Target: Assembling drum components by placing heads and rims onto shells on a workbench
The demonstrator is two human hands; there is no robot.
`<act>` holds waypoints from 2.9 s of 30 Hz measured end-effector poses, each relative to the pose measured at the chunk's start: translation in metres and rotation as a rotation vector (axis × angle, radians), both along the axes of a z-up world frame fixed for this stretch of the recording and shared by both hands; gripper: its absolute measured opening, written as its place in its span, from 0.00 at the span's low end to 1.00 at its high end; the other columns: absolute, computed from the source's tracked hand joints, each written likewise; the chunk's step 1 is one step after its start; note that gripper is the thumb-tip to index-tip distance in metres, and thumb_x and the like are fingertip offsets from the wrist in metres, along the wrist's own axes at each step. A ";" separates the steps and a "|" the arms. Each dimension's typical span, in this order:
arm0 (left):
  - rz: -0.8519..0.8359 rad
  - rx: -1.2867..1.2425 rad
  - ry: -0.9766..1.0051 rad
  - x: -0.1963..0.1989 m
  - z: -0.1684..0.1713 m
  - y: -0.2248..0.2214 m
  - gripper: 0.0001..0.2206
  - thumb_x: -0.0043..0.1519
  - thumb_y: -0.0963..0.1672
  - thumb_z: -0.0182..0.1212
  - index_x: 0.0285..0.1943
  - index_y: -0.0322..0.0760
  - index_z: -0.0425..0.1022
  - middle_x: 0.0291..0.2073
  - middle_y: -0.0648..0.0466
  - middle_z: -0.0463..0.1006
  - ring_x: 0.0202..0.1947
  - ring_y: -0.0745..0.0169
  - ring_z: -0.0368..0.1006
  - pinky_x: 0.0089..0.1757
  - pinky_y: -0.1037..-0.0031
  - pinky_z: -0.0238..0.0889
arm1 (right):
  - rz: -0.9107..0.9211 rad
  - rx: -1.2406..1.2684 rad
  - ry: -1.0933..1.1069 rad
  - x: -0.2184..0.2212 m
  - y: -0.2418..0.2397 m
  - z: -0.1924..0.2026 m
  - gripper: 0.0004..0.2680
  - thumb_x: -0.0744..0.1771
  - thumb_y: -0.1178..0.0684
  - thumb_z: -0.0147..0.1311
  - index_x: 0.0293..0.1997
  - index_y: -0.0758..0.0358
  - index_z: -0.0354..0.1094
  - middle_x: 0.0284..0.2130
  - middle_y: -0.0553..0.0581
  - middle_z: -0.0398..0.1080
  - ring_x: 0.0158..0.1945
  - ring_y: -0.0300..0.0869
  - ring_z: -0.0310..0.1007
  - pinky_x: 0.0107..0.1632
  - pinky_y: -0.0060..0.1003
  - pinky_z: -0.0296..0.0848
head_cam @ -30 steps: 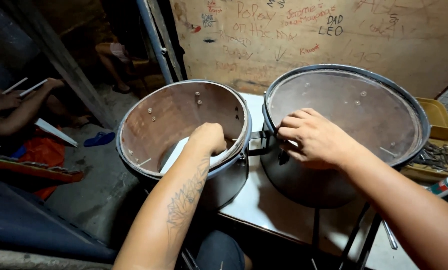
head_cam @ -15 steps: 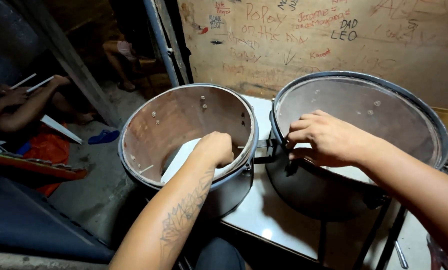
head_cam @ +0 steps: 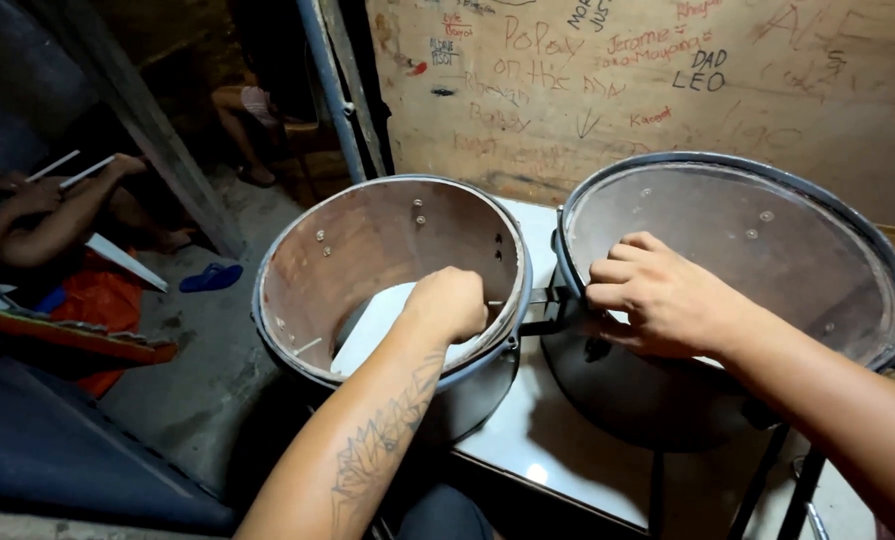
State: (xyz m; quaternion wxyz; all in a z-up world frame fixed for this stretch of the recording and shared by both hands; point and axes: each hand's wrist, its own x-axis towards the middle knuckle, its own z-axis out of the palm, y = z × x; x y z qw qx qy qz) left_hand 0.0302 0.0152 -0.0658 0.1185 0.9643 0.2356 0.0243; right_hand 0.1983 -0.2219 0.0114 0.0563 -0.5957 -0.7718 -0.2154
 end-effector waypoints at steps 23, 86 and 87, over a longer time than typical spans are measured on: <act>0.020 -0.021 0.066 0.041 0.127 -0.143 0.19 0.58 0.46 0.53 0.56 0.39 0.79 0.52 0.45 0.81 0.53 0.42 0.77 0.51 0.57 0.70 | -0.817 0.438 0.234 -0.077 -0.153 -0.074 0.26 0.60 0.37 0.62 0.64 0.51 0.66 0.59 0.51 0.69 0.70 0.51 0.61 0.75 0.57 0.49; -0.463 -0.453 -0.682 0.022 0.003 -0.136 0.34 0.41 0.52 0.83 0.56 0.44 0.75 0.53 0.53 0.75 0.73 0.36 0.48 0.70 0.50 0.38 | -0.947 0.174 0.284 -0.080 -0.143 -0.070 0.38 0.55 0.37 0.71 0.71 0.45 0.50 0.63 0.55 0.52 0.73 0.57 0.44 0.73 0.64 0.38; -0.467 -0.480 -0.682 0.023 0.002 -0.135 0.31 0.41 0.52 0.83 0.54 0.46 0.76 0.52 0.55 0.77 0.73 0.37 0.47 0.70 0.51 0.37 | -0.958 0.161 0.274 -0.080 -0.143 -0.071 0.39 0.55 0.36 0.71 0.71 0.45 0.48 0.64 0.56 0.51 0.73 0.58 0.42 0.73 0.65 0.37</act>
